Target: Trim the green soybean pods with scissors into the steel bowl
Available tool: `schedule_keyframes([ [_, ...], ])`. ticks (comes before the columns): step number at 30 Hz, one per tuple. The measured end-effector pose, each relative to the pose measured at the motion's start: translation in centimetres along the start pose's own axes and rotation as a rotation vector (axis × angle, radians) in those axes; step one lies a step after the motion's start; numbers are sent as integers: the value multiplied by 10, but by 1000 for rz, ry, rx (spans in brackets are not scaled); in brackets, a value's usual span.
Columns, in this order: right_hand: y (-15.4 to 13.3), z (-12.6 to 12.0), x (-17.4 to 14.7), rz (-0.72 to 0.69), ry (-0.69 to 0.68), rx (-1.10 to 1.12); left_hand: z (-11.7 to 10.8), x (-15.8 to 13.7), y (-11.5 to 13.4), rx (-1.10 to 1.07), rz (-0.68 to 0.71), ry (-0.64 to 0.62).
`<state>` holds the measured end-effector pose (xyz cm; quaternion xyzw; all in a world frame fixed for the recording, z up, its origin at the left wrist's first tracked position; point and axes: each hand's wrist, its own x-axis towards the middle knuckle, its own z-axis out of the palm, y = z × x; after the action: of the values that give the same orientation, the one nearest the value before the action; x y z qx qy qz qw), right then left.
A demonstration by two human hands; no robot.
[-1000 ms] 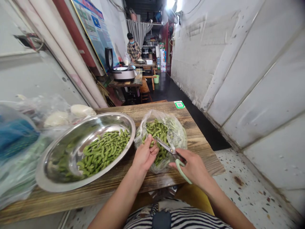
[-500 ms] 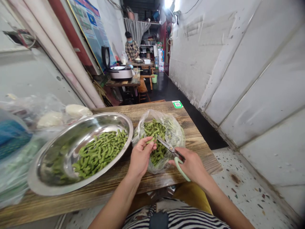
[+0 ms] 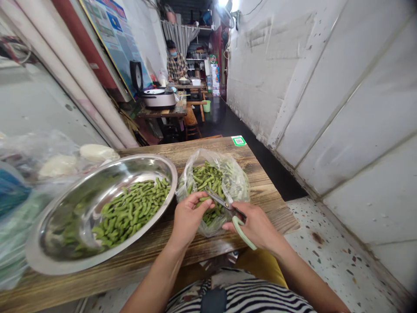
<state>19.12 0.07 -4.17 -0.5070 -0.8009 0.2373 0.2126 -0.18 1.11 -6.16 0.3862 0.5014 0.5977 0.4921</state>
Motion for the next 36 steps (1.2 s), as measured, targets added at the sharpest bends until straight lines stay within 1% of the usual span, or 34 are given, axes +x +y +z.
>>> schedule_keyframes([
  [4,1,-1,0,-23,1,49,3,-1,4,13,-44,15],
  [9,8,1,2,-20,2,83,4,1,-5,-50,-82,4],
  [11,11,3,3,-21,14,89,4,3,-8,-118,-108,-12],
  [14,13,4,5,-21,67,59,3,5,-6,-283,-199,-17],
  [16,13,4,4,-6,76,17,3,7,-4,-383,-269,3],
  [18,11,5,3,8,55,-18,5,7,-1,-450,-306,47],
  [21,9,7,1,15,31,-36,7,6,0,-525,-306,116],
  [22,8,7,0,12,28,-36,8,6,-1,-546,-308,114],
  [25,7,9,0,10,44,-44,10,3,-3,-586,-335,51],
  [27,6,9,0,9,50,-51,12,2,-4,-597,-339,52],
  [31,1,8,0,7,29,-56,17,0,-8,-619,-276,154],
  [36,-8,11,-1,23,20,-40,22,-4,-17,-625,-201,179],
])
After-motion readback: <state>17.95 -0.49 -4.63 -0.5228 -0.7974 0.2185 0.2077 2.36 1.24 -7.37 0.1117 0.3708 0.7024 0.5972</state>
